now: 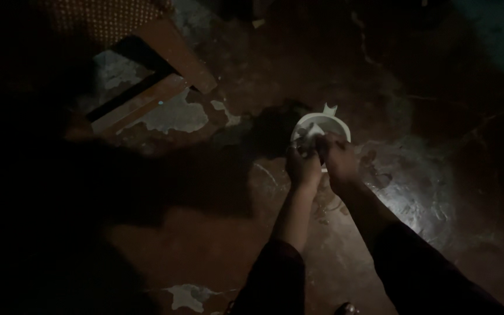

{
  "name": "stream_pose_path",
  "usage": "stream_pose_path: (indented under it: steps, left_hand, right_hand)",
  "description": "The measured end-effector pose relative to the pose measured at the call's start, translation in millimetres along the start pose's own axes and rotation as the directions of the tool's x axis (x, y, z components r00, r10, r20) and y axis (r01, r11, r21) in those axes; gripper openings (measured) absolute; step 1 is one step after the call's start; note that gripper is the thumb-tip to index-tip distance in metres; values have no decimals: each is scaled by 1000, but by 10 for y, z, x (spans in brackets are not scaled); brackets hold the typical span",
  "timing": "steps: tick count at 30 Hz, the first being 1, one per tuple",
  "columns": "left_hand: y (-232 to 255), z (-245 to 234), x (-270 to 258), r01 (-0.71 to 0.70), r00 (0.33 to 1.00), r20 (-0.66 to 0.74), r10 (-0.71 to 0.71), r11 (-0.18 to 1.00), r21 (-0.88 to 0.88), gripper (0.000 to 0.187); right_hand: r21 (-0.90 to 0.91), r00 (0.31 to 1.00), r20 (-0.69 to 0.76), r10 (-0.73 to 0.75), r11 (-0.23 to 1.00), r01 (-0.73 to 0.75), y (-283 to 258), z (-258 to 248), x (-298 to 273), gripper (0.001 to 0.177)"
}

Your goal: The person wipes a rectangular tray on a table with a cloth, then washes the cloth in a bowl on the floor and wrings it out. They continue wiping the tray and the table surface. Finally, they place a vase with artificial flowers on the tray and wipe the vase and flowers.

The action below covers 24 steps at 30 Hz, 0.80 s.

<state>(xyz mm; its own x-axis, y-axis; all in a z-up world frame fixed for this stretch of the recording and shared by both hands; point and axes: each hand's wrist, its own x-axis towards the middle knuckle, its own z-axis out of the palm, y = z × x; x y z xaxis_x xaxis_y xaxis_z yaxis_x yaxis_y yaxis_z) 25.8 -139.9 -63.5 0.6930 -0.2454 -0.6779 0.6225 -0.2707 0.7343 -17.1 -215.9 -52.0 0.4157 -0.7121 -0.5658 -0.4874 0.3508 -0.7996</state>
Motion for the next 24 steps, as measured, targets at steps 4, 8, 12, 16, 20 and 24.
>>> stream_pose_path:
  steps: [4,8,12,16,20,24]
  left_hand:
    - [-246,-72,88,-36,985,175,13,991,131,42]
    - [-482,-107,163,-271,956,189,225,924,271,45]
    - [-351,-191,146,-327,933,244,265,907,265,52]
    - [-507,-89,337,-366,926,171,336,912,188,53]
    - [-1030,39,703,-527,848,176,499,830,182,52]
    - [-1209,288,863,-467,870,217,443,881,77,54]
  right_hand:
    - [15,998,47,38,999,-38,-107,177,-40,30]
    - [-59,980,93,-179,981,185,34,140,79,49]
    - [-6,979,160,-127,992,129,104,70,326,40]
    - [-376,999,-39,21,926,-34,-24,140,304,47]
    - [-543,970,-244,-13,830,-125,-197,274,271,75]
    - [-577,958,-218,-186,816,27,80,200,518,63]
